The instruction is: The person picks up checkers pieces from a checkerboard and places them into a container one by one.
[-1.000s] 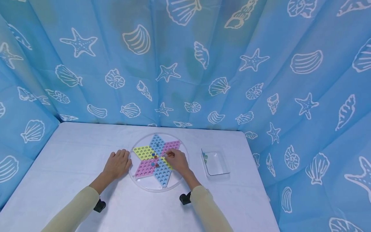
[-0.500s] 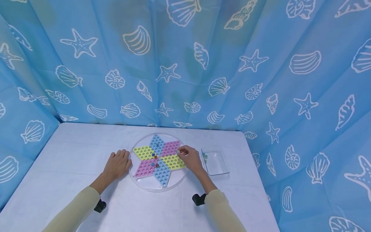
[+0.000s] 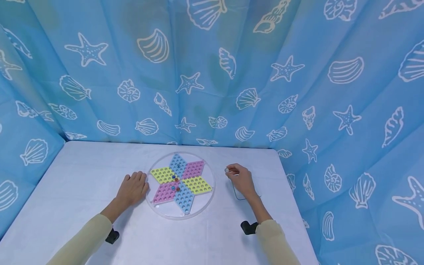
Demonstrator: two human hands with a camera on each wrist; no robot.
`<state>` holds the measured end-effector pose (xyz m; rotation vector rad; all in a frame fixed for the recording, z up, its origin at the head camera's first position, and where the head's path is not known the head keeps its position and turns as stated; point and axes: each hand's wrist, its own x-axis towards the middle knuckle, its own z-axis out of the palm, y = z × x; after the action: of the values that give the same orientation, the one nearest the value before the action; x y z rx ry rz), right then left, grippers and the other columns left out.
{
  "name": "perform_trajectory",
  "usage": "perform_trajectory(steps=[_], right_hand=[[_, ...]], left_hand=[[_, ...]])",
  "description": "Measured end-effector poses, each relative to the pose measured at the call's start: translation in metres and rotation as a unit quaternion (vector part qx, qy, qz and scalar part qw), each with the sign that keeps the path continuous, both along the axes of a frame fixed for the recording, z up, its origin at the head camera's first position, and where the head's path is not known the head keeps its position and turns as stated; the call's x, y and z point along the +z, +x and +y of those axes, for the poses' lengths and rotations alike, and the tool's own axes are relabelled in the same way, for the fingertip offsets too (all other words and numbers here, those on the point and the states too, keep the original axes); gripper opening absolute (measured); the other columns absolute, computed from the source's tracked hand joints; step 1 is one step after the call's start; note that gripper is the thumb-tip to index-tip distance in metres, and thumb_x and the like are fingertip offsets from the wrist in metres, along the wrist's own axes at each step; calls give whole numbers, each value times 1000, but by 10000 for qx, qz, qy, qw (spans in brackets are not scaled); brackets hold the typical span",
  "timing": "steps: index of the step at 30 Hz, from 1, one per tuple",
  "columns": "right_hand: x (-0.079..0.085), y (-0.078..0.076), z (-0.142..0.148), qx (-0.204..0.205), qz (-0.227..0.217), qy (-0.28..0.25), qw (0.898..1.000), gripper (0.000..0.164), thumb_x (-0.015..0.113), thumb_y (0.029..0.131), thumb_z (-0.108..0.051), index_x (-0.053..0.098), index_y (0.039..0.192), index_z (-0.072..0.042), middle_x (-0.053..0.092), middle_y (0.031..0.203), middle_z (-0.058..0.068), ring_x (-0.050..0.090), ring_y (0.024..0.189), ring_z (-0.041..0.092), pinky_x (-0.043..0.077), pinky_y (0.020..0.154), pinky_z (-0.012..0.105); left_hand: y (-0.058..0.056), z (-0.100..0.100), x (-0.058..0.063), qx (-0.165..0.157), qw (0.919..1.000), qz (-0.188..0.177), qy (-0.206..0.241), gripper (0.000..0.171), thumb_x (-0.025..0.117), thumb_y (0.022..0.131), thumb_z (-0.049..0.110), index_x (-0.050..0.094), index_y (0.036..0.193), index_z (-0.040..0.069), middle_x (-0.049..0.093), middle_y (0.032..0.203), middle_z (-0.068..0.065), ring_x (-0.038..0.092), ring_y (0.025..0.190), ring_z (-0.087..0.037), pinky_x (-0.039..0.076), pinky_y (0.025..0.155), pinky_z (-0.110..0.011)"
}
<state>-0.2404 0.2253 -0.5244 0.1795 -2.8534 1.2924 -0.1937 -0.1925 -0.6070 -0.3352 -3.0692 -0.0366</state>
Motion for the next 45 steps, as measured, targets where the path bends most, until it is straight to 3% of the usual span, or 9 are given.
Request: perform_trajectory(steps=[5, 12, 22, 31, 45], right_hand=[[-2, -1, 20, -41, 73, 89, 9999, 23, 66, 96, -16, 68, 116, -5, 70, 108, 11, 64, 104, 28, 52, 89, 44], [-12, 0, 32, -263, -271, 162, 9992, 23, 66, 96, -14, 68, 116, -3, 69, 107, 13, 64, 103, 31, 51, 89, 46], [-32, -9, 38, -361, -779, 362, 9957, 23, 64, 96, -14, 66, 115, -1, 68, 106, 14, 63, 103, 32, 51, 87, 45], [-38, -13, 40, -372, -1145, 681, 9904, 20, 65, 94, -12, 67, 111, -1, 67, 102, 13, 63, 98, 32, 51, 85, 46], [-50, -18, 40, -454, -1226, 1014, 9862, 21, 65, 93, -13, 67, 110, 0, 67, 99, 12, 63, 95, 30, 51, 82, 45]], left_hand=[[2, -2, 0, 83, 9999, -114, 20, 35, 47, 99, 33, 52, 113, 1, 46, 93, -11, 45, 86, -26, 41, 77, -44], [4, -4, 0, 52, 9999, -103, 45, 32, 47, 100, 33, 51, 109, 2, 44, 90, -10, 44, 84, -25, 40, 76, -44], [3, -4, 1, 58, 9999, 16, 97, 31, 48, 100, 32, 52, 108, 2, 44, 89, -10, 44, 83, -25, 41, 75, -43], [0, -1, -1, 87, 9998, 55, 184, 32, 48, 99, 32, 53, 110, 2, 46, 91, -10, 45, 85, -26, 41, 77, -43], [-1, 1, -3, 82, 9999, 78, 25, 36, 48, 99, 33, 54, 114, 0, 48, 91, -11, 47, 85, -26, 42, 77, -44]])
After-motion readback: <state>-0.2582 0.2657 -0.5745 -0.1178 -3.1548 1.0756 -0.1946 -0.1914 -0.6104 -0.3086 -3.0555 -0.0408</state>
